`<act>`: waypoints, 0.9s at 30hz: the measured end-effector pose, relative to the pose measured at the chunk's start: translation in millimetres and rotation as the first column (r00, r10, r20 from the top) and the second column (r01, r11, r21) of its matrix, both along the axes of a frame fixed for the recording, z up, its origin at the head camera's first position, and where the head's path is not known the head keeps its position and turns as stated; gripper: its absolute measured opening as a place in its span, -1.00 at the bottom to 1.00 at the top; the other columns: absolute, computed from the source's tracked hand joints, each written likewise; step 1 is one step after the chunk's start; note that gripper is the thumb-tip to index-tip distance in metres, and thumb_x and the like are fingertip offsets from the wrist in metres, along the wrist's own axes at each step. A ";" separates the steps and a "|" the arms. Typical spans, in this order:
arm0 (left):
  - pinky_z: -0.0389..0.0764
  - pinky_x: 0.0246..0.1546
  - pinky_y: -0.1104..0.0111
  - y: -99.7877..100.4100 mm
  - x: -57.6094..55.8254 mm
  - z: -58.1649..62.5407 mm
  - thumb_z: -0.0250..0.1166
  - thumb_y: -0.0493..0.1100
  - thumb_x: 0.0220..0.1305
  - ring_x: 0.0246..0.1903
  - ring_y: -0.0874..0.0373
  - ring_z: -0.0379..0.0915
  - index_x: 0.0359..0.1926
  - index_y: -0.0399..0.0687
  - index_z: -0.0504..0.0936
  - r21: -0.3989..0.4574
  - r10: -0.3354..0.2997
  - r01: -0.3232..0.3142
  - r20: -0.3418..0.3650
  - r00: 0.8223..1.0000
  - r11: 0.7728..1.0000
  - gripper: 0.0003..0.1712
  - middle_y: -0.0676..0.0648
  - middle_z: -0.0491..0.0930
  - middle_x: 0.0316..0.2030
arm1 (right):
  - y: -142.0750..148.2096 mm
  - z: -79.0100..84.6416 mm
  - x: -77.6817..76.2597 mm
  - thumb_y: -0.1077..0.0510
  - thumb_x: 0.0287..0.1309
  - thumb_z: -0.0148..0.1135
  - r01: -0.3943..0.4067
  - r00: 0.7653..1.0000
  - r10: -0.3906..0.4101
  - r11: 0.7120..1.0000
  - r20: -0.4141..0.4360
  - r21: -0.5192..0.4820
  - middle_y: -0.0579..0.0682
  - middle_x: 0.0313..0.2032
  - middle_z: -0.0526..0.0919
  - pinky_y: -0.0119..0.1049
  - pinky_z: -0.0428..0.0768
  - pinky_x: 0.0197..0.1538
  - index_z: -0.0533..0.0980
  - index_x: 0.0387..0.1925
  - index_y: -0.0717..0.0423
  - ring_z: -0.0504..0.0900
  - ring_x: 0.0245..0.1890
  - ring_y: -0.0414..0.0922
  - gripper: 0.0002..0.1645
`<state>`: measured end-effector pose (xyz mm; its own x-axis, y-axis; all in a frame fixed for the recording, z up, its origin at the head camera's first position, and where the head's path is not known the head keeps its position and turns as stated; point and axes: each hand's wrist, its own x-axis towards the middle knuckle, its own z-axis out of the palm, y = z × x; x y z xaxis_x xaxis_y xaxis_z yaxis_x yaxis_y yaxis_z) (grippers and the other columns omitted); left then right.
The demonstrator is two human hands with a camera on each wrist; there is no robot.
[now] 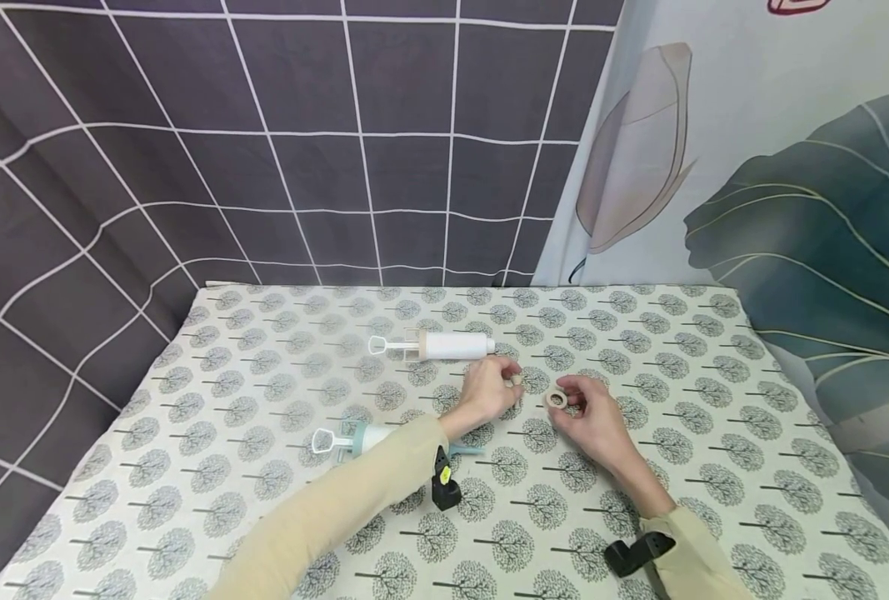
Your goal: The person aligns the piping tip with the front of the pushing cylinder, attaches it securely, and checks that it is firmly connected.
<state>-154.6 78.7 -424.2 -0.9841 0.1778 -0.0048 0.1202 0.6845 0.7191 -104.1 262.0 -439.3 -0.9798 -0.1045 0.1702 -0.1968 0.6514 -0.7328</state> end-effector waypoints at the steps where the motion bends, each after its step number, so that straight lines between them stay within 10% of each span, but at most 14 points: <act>1: 0.42 -0.41 0.54 0.0 -0.1 -0.1 0.48 -0.26 0.12 -0.50 0.33 0.39 -0.11 -0.02 0.72 -0.005 -0.001 0.001 -0.001 1.000 1.000 -0.73 0.11 0.66 -0.34 | -0.1 0.0 -0.3 0.28 0.06 0.47 0.000 1.000 0.000 1.000 -0.002 0.007 0.22 -0.11 0.54 -0.45 0.51 -0.22 0.47 0.11 0.38 0.54 -0.17 0.05 -0.41; 27: 0.47 -0.34 0.48 -5.4 -2.9 2.3 0.40 -0.34 0.13 -0.53 0.29 0.39 -0.45 -0.03 0.64 0.048 -0.013 0.011 0.035 0.999 0.999 -0.87 0.11 0.57 -0.54 | -2.6 0.1 -2.7 0.35 0.00 0.45 -0.004 0.998 0.010 0.996 -0.061 0.089 0.07 -0.30 0.51 -0.33 0.47 -0.32 0.58 -0.06 0.32 0.47 -0.35 -0.07 -0.59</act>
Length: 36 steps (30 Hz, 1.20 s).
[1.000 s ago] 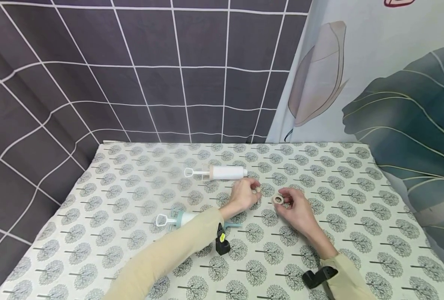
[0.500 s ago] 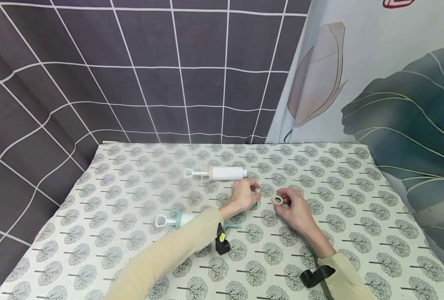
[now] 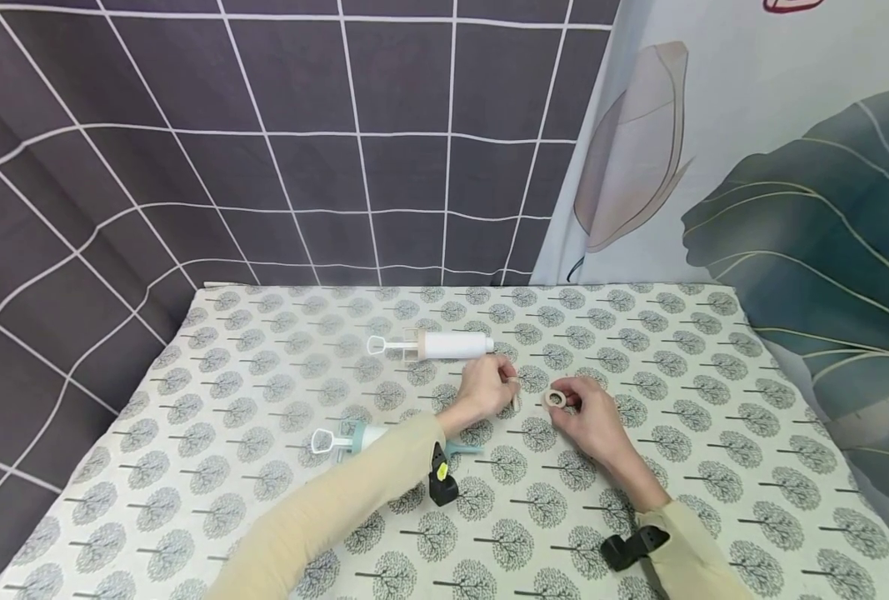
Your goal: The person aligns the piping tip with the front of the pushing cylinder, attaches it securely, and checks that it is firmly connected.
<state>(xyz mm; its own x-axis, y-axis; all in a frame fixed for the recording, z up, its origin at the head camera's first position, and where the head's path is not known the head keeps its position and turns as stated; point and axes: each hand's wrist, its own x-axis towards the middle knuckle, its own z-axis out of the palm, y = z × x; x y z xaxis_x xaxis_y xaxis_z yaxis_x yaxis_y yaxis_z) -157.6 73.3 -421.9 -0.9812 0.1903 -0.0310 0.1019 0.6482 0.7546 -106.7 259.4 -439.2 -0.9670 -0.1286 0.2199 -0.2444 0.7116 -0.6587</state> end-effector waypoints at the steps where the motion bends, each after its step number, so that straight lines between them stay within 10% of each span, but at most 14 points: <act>1: 0.46 -0.36 0.48 -0.4 -0.2 0.5 0.39 -0.34 0.13 -0.54 0.28 0.39 -0.47 -0.03 0.63 0.003 0.002 -0.002 0.001 1.000 1.000 -0.85 0.12 0.55 -0.55 | 0.0 0.4 -0.3 0.35 0.00 0.45 0.000 1.000 0.000 1.000 0.003 -0.001 0.07 -0.30 0.51 -0.33 0.47 -0.32 0.58 -0.06 0.32 0.47 -0.35 -0.06 -0.59; 36: 0.47 -0.42 0.49 -12.9 1.0 5.8 0.49 -0.25 0.10 -0.57 0.28 0.42 -0.53 -0.04 0.67 0.067 0.051 -0.053 0.036 0.998 0.996 -0.84 0.13 0.59 -0.59 | -0.6 3.3 6.3 0.41 -0.09 0.42 0.040 0.998 -0.036 0.993 0.042 -0.107 0.17 -0.26 0.59 -0.46 0.57 -0.32 0.52 -0.07 0.40 0.54 -0.32 -0.04 -0.54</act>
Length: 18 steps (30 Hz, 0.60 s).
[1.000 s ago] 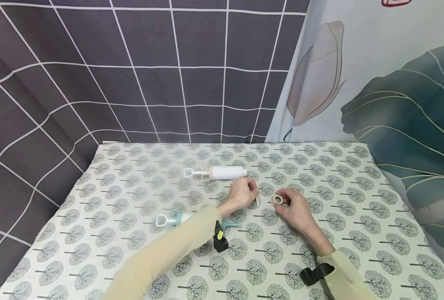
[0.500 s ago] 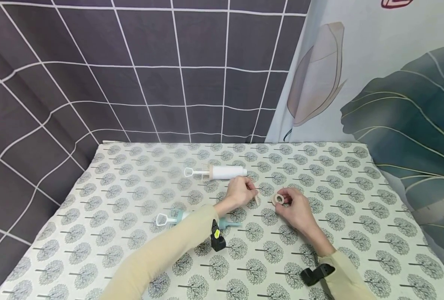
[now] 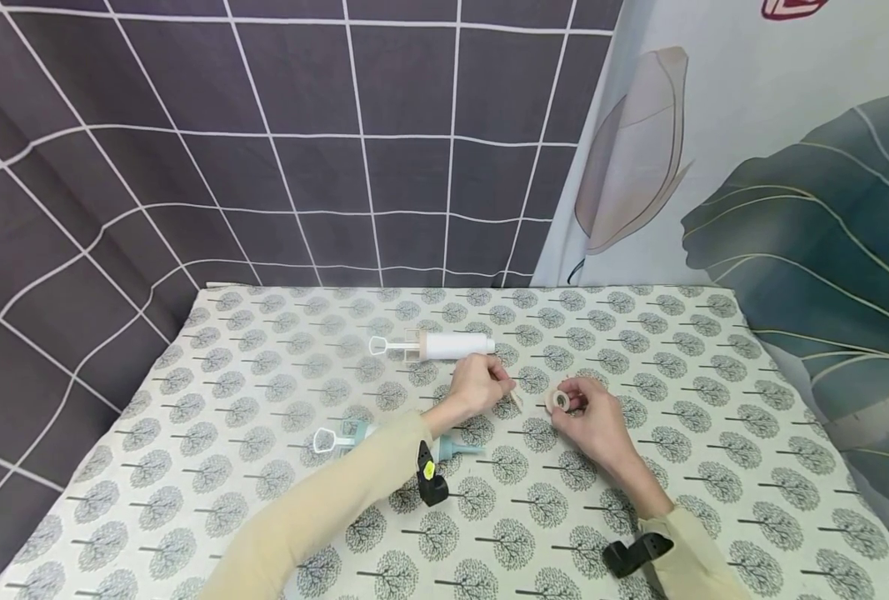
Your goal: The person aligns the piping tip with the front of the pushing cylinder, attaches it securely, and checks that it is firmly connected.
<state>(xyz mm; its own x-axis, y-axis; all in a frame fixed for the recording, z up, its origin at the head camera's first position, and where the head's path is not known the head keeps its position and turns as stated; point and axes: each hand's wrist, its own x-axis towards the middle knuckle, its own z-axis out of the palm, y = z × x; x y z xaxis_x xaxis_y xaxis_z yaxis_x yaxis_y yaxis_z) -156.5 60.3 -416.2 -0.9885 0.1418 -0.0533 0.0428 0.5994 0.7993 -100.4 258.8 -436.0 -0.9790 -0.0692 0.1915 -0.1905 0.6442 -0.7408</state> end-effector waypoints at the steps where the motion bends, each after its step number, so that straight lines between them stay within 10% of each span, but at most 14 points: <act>1: 0.48 -0.43 0.48 -0.3 0.5 0.6 0.49 -0.25 0.11 -0.57 0.27 0.42 -0.54 -0.05 0.66 0.015 0.003 -0.003 0.011 1.000 1.000 -0.83 0.12 0.59 -0.59 | 0.0 -0.1 0.2 0.41 -0.09 0.42 -0.002 1.000 0.002 1.000 0.000 -0.004 0.18 -0.26 0.59 -0.46 0.58 -0.32 0.52 -0.07 0.41 0.55 -0.32 -0.04 -0.54; 18: 0.51 -0.41 0.47 -4.7 8.0 7.7 0.48 -0.27 0.13 -0.58 0.27 0.46 -0.52 -0.06 0.68 0.124 0.024 -0.032 0.062 0.998 0.992 -0.84 0.11 0.60 -0.57 | -5.5 8.4 7.7 0.38 0.08 0.32 0.028 0.988 -0.008 0.991 0.155 -0.130 0.22 -0.22 0.60 -0.40 0.64 -0.26 0.41 0.01 0.42 0.59 -0.29 -0.01 -0.56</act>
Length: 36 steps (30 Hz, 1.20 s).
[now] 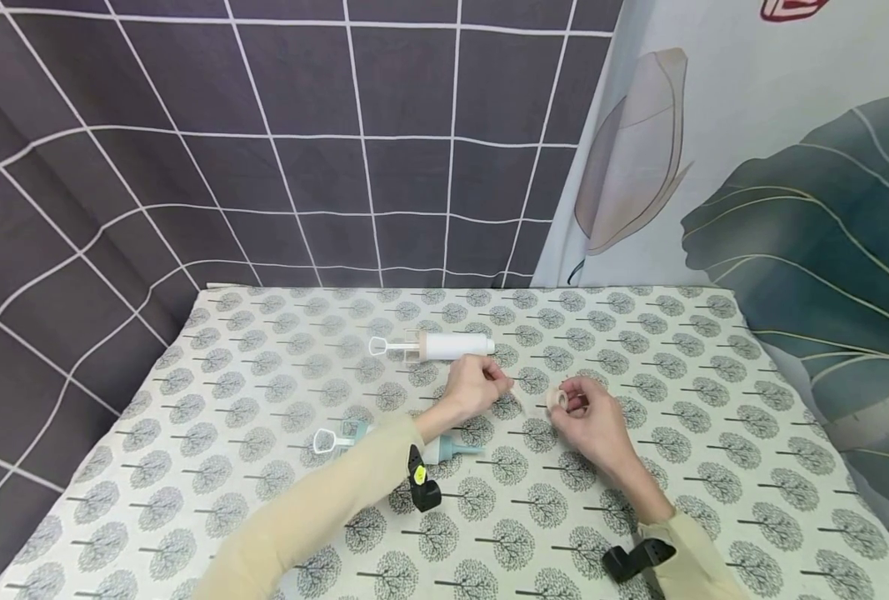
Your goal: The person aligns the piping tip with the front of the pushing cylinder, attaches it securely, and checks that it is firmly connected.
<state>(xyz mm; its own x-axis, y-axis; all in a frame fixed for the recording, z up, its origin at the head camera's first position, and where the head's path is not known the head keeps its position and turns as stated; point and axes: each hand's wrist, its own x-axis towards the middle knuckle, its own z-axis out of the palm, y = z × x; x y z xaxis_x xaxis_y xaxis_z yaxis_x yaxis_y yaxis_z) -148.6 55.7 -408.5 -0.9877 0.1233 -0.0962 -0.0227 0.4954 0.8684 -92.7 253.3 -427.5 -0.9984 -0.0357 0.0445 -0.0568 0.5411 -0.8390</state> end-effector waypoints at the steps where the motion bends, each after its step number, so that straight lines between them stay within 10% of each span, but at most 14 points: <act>1: 0.51 -0.40 0.47 -0.6 0.6 0.8 0.48 -0.26 0.13 -0.58 0.28 0.45 -0.52 -0.06 0.68 -0.007 0.003 -0.003 -0.008 1.000 1.000 -0.84 0.11 0.60 -0.57 | -0.6 0.8 0.6 0.37 0.09 0.31 0.002 1.000 -0.002 1.000 0.012 -0.013 0.23 -0.22 0.60 -0.38 0.65 -0.27 0.41 0.01 0.41 0.60 -0.29 0.00 -0.55; 36: 0.48 -0.53 0.47 -20.5 22.8 16.5 0.43 -0.21 0.21 -0.61 0.27 0.43 -0.45 -0.09 0.68 0.045 -0.011 0.014 -0.064 0.998 0.999 -0.87 0.12 0.55 -0.60 | -25.9 17.9 12.6 0.49 0.03 0.21 -0.089 0.995 0.081 0.982 -0.049 -0.170 0.24 -0.20 0.54 -0.42 0.63 -0.25 0.34 0.03 0.39 0.61 -0.31 0.00 -0.52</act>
